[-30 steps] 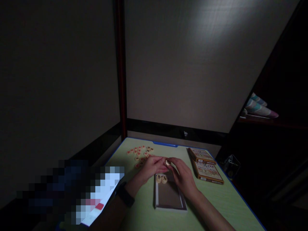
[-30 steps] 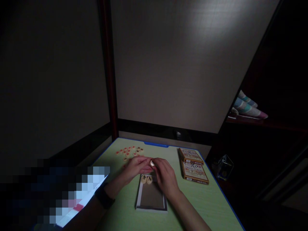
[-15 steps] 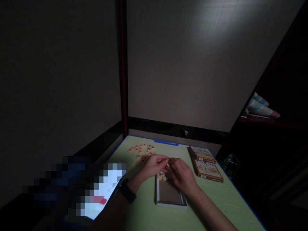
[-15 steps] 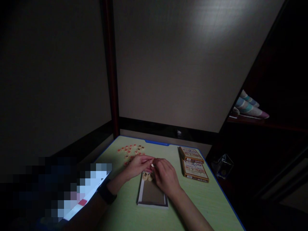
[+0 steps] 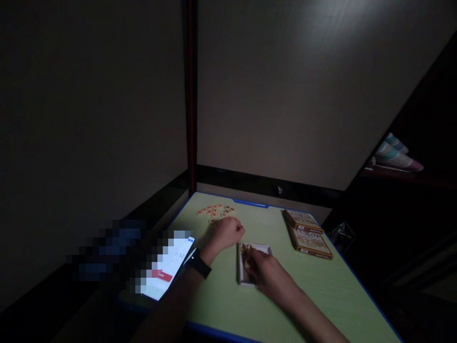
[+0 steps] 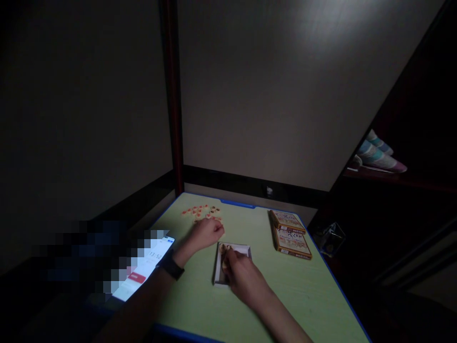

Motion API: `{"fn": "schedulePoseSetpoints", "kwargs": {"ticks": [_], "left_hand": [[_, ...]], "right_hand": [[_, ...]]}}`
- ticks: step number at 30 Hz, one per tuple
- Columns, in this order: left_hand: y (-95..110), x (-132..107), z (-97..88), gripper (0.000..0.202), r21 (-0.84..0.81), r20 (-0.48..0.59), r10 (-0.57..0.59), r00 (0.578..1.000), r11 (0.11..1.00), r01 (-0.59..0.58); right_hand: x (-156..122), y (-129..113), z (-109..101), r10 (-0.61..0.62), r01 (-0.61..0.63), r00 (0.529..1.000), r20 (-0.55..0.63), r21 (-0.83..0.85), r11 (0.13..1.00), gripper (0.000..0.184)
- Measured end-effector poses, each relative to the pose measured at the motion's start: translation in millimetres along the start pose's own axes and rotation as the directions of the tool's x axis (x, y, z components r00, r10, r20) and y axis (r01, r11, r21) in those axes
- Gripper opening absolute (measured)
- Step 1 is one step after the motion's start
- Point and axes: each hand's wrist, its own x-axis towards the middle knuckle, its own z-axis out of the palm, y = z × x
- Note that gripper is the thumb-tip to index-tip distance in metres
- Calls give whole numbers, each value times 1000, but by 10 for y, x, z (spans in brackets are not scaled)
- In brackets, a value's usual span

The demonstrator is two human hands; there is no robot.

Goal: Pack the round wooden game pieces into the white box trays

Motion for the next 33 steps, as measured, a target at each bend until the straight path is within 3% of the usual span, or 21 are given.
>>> {"fn": "schedulePoseSetpoints", "kwargs": {"ticks": [4,9,18,33], "left_hand": [[16,-40,28,26,77,115,65,991,994,-74],[-20,-8,75,27,4,215,88,973,996,-91],[-58,24,131,26,-9,215,122,969,992,-123],[-32,-6,80,27,-12,233,114,966,993,-114]], "right_hand": [[52,-47,58,32,-32,999,-17,25,999,26],[68,-69,80,42,-42,995,-90,-4,999,34],[142,-12,190,57,-61,982,-179,-18,998,20],[153,-33,163,88,-84,974,-207,31,996,22]]}}
